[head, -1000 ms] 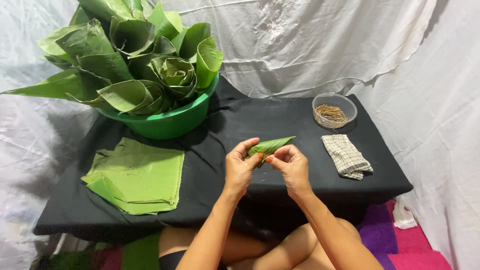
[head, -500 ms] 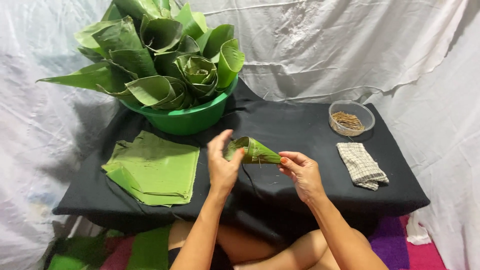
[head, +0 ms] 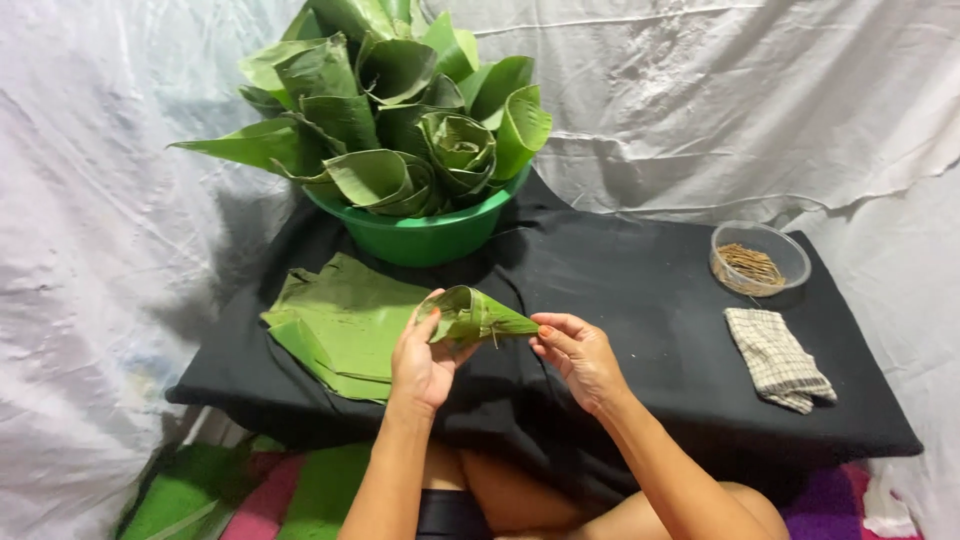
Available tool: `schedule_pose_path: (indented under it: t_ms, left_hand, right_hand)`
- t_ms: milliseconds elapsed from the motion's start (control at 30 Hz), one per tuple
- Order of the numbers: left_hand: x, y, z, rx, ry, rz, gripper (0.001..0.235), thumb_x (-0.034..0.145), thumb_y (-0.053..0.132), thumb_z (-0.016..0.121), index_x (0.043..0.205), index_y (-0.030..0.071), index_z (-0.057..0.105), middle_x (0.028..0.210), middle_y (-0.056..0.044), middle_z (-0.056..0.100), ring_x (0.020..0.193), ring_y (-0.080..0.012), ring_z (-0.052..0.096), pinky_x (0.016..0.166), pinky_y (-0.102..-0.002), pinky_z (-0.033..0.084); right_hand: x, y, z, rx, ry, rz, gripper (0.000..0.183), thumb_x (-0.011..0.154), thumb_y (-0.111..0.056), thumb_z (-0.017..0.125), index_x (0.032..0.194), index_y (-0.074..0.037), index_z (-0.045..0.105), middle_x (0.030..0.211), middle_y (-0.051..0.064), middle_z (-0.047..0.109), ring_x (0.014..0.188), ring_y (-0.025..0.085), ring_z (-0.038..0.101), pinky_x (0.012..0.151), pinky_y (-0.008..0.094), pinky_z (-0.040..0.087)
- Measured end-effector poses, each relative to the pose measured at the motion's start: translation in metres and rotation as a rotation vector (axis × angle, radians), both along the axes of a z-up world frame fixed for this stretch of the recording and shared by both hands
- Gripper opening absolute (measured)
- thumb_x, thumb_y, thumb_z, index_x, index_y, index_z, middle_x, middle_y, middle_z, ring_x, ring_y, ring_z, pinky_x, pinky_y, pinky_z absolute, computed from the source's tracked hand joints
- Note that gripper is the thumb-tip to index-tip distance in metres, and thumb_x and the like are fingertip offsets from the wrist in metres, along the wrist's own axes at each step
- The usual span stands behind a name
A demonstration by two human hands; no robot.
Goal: Cleaning a banana leaf with a cloth and folding it into a cone shape
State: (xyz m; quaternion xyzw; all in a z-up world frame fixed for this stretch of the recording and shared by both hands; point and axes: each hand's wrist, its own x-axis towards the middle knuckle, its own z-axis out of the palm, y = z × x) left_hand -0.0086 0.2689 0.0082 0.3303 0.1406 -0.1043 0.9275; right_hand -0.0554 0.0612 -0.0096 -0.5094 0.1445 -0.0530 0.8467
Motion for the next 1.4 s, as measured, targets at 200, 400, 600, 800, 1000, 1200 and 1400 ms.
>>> schedule_pose_path:
  t_ms: [200,400,600,800,1000,1200,1400]
  left_hand:
    - [0.011,0.044,0.019,-0.019,-0.097,0.089,0.037,0.104,0.014,0.044,0.136,0.018,0.060,0.127,-0.018,0.065,0.107,-0.0398,0.064,0.088,-0.064,0.057]
    - [0.043,0.077,0.047,-0.033,-0.244,0.203,0.041,0.105,0.010,0.038,0.143,0.014,0.053,0.137,-0.021,0.062,0.111,-0.0425,0.064,0.087,-0.065,0.056]
    - [0.072,0.100,0.086,-0.097,-0.338,0.296,0.038,0.105,0.010,0.042,0.141,0.011,0.056,0.141,-0.026,0.057,0.123,-0.0504,0.057,0.098,-0.081,0.040]
    - [0.094,0.110,0.112,-0.068,-0.366,0.346,0.041,0.105,0.009,0.040,0.143,0.013,0.055,0.139,-0.024,0.053,0.127,-0.0517,0.053,0.100,-0.088,0.028]
    - [0.120,0.116,0.126,-0.019,-0.367,0.423,0.040,0.107,0.011,0.036,0.141,0.018,0.055,0.138,-0.025,0.059,0.125,-0.0471,0.058,0.098,-0.085,0.034]
    - [0.127,0.114,0.140,0.112,-0.356,0.516,0.040,0.107,0.013,0.035,0.136,0.021,0.062,0.142,-0.022,0.059,0.128,-0.0444,0.058,0.094,-0.085,0.038]
    - [0.153,0.106,0.119,0.256,-0.395,0.517,0.043,0.102,0.006,0.038,0.133,0.019,0.065,0.127,-0.019,0.067,0.070,-0.0145,0.063,0.049,-0.024,0.056]
  right_hand:
    - [0.028,0.034,0.021,0.021,-0.035,0.060,0.027,0.089,0.001,0.074,0.114,0.008,0.073,0.099,0.021,0.075,0.083,0.025,0.077,0.079,0.029,0.065]
    - [0.075,0.063,0.042,0.018,-0.151,0.118,0.027,0.090,0.003,0.072,0.117,0.010,0.070,0.099,0.022,0.074,0.082,0.024,0.077,0.077,0.028,0.066]
    - [0.121,0.088,0.075,0.005,-0.244,0.135,0.024,0.091,0.003,0.071,0.115,0.006,0.072,0.094,0.019,0.074,0.080,0.023,0.077,0.077,0.029,0.068]
    - [0.160,0.104,0.102,-0.096,-0.319,0.148,0.026,0.092,0.003,0.070,0.118,0.005,0.071,0.094,0.018,0.074,0.082,0.023,0.077,0.080,0.030,0.068]
    - [0.187,0.126,0.121,-0.170,-0.416,0.192,0.033,0.093,0.001,0.069,0.126,0.003,0.067,0.107,0.017,0.070,0.095,0.026,0.076,0.090,0.036,0.066]
    - [0.202,0.145,0.125,-0.345,-0.467,0.260,0.038,0.097,0.005,0.061,0.135,0.005,0.062,0.131,0.028,0.059,0.109,0.036,0.069,0.095,0.047,0.060]
    - [0.200,0.155,0.127,-0.447,-0.398,0.314,0.046,0.096,0.007,0.058,0.141,-0.002,0.060,0.138,0.027,0.055,0.105,0.043,0.070,0.085,0.053,0.062]
